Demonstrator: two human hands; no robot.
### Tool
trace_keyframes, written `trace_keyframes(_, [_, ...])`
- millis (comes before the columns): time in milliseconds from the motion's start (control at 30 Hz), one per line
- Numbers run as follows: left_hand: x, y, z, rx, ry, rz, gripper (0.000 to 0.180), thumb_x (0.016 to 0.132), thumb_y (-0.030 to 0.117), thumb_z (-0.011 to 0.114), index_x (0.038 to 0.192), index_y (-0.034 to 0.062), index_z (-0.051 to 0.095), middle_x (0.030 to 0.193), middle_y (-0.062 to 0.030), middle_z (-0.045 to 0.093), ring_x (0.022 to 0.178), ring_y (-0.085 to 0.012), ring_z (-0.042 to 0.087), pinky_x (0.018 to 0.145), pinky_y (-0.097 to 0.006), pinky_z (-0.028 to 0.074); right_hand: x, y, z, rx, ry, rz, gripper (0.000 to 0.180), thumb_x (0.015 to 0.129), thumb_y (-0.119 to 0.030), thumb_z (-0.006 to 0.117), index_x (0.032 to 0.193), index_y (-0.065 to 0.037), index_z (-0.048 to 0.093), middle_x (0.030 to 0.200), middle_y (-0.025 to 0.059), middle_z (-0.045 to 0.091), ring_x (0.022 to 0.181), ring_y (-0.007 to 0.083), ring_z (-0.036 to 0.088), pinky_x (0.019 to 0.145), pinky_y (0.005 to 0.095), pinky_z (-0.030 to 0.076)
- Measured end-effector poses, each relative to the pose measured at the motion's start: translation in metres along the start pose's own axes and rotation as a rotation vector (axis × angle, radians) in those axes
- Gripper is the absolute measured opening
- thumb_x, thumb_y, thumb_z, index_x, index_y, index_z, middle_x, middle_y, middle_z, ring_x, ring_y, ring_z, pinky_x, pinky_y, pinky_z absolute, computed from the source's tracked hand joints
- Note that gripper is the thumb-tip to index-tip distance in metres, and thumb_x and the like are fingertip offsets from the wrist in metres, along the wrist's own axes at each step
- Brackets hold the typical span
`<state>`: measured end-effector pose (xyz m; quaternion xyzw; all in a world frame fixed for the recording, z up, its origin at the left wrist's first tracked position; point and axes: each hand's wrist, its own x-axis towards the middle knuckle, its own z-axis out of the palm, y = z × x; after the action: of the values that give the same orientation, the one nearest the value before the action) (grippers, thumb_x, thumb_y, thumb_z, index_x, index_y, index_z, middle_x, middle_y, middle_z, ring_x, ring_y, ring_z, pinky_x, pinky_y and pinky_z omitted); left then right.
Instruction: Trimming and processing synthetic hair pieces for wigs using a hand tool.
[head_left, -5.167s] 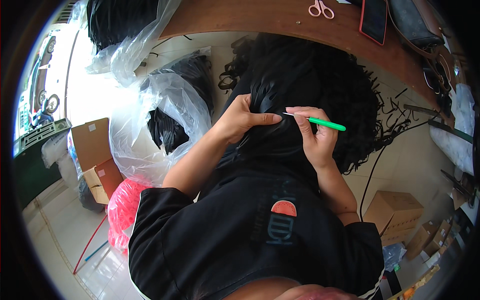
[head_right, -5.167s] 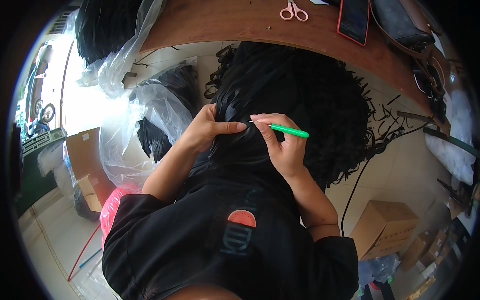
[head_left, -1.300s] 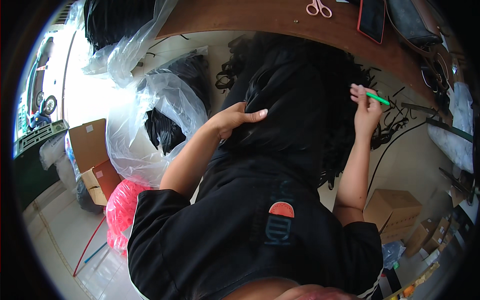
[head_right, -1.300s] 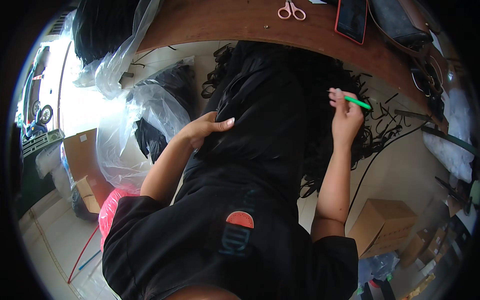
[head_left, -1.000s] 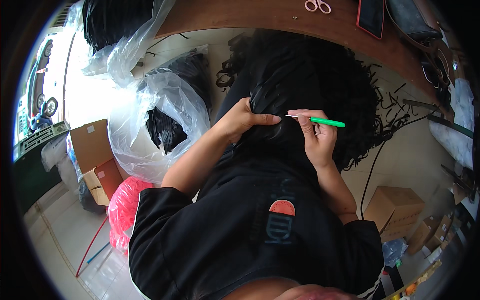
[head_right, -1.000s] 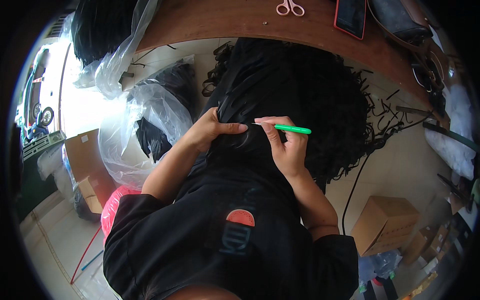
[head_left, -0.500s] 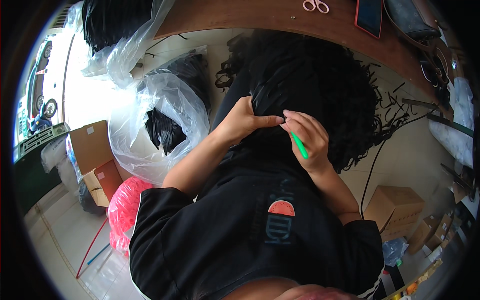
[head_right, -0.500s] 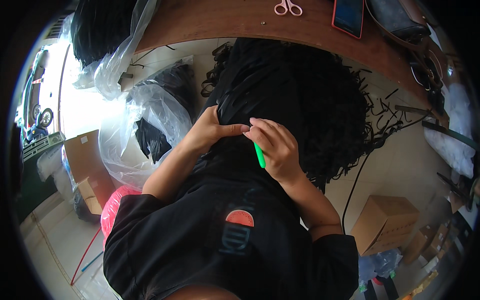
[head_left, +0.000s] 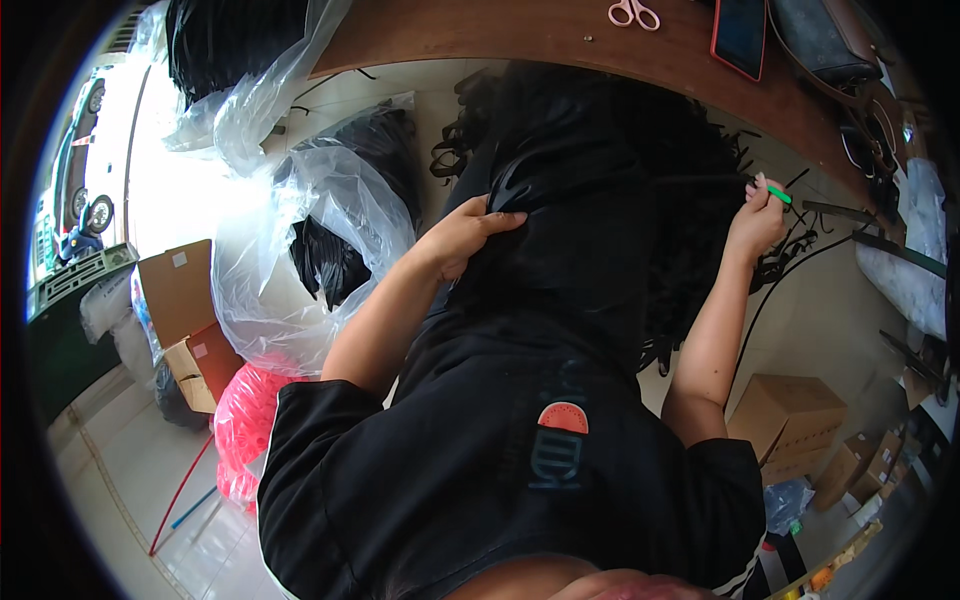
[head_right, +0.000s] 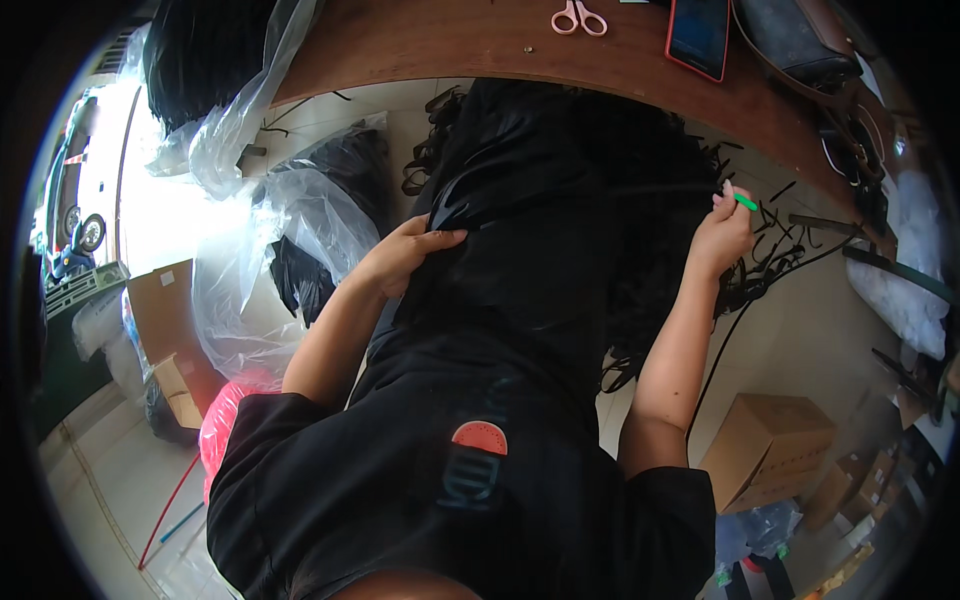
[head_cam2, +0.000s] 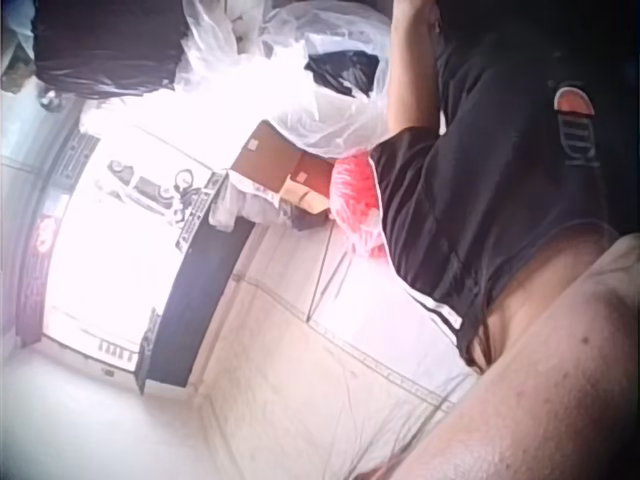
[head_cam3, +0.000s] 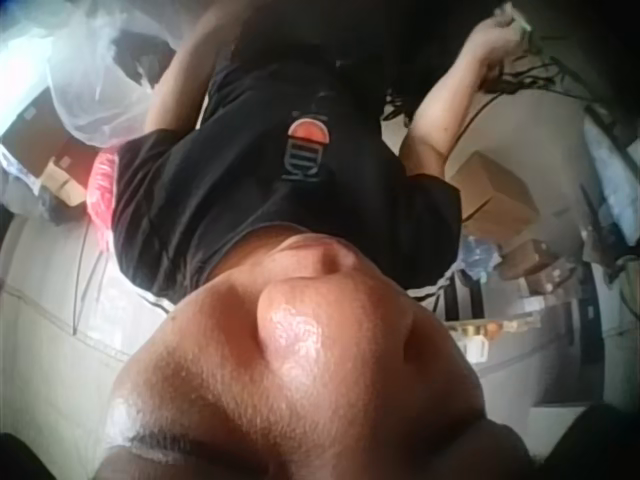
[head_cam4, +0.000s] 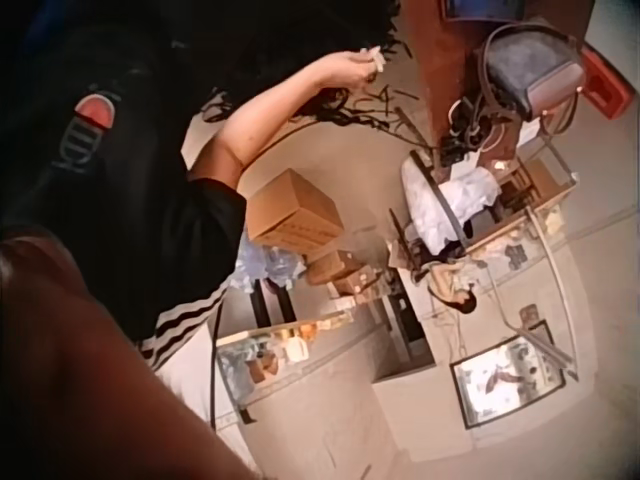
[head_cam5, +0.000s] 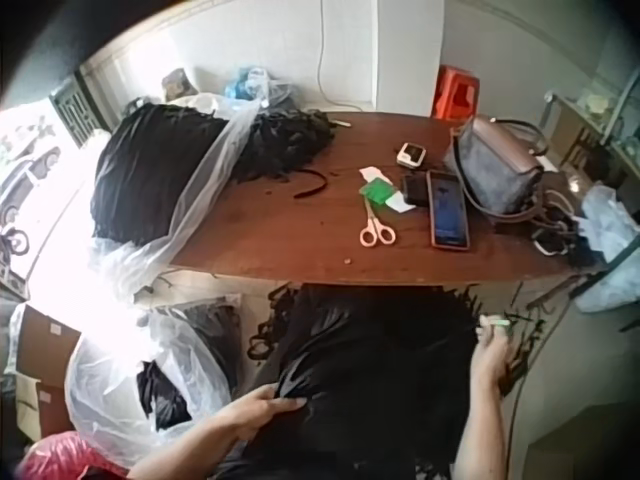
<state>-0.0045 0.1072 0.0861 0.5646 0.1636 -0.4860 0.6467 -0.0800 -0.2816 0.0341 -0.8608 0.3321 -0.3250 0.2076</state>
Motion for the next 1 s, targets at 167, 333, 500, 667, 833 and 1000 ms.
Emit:
trace_keyframes(167, [-0.002, 0.005, -0.013, -0.059, 0.003, -0.07, 0.027, 0.089, 0.014, 0.068, 0.109, -0.0028, 0.06, 0.095, -0.0103, 0.068, 0.08, -0.0166, 0.068, 0.073, -0.03, 0.057, 0.021, 0.074, -0.013, -0.154, 0.234, 0.135, 0.017, 0.098, -0.009, 0.052, 0.098, 0.002, 0.065, 0.092, 0.0137, 0.073, 0.084, 0.0214, 0.072, 0.071, 0.0327, 0.06])
trace_keyframes(333, [-0.013, 0.01, -0.006, -0.098, -0.019, -0.133, 0.043, 0.08, 0.008, 0.078, 0.115, -0.004, 0.057, 0.103, -0.014, 0.068, 0.089, -0.0208, 0.068, 0.081, -0.032, 0.056, 0.014, 0.085, -0.004, 0.346, -0.035, 0.327, 0.022, 0.098, -0.018, 0.058, 0.098, 0.003, 0.064, 0.091, 0.0107, 0.072, 0.082, 0.0184, 0.07, 0.074, 0.03, 0.058])
trace_keyframes(500, [-0.018, 0.01, 0.022, -0.014, -0.16, 0.028, 0.048, 0.073, 0.002, 0.082, 0.117, -0.0001, 0.062, 0.103, -0.0087, 0.07, 0.088, -0.018, 0.068, 0.085, -0.031, 0.054, -0.063, -0.095, -0.041, 1.001, -0.583, 0.261, 0.019, 0.099, -0.015, 0.057, 0.096, 0.003, 0.062, 0.091, 0.0142, 0.07, 0.083, 0.0178, 0.069, 0.077, 0.0289, 0.057])
trace_keyframes(667, [-0.024, 0.019, 0.046, -0.009, -0.142, 0.102, 0.029, 0.073, 0.001, 0.083, 0.099, 0.0018, 0.07, 0.094, -0.0051, 0.072, 0.087, -0.0143, 0.067, 0.084, -0.028, 0.051, -0.107, -0.152, -0.063, 1.1, -0.674, 0.078, 0.017, 0.097, -0.012, 0.059, 0.097, 0.005, 0.062, 0.096, 0.0152, 0.07, 0.087, 0.0168, 0.069, 0.082, 0.0273, 0.056])
trace_keyframes(833, [-0.022, 0.012, 0.054, 0.019, -0.171, 0.223, 0.027, 0.075, 0.001, 0.082, 0.099, 0.0018, 0.07, 0.091, -0.0036, 0.072, 0.083, -0.0111, 0.066, 0.081, -0.026, 0.051, -0.111, -0.15, -0.06, 0.993, -0.617, -0.005, 0.014, 0.097, -0.011, 0.059, 0.096, 0.003, 0.062, 0.094, 0.014, 0.071, 0.084, 0.0155, 0.069, 0.076, 0.0247, 0.055])
trace_keyframes(1000, [-0.022, 0.011, 0.056, 0.007, -0.172, 0.254, 0.024, 0.075, 0.001, 0.081, 0.097, 0.0017, 0.07, 0.091, -0.0033, 0.072, 0.082, -0.0098, 0.066, 0.081, -0.025, 0.051, -0.11, -0.152, -0.065, 0.945, -0.611, -0.044, 0.014, 0.097, -0.011, 0.059, 0.096, 0.002, 0.063, 0.094, 0.0139, 0.072, 0.083, 0.0156, 0.07, 0.074, 0.0239, 0.054])
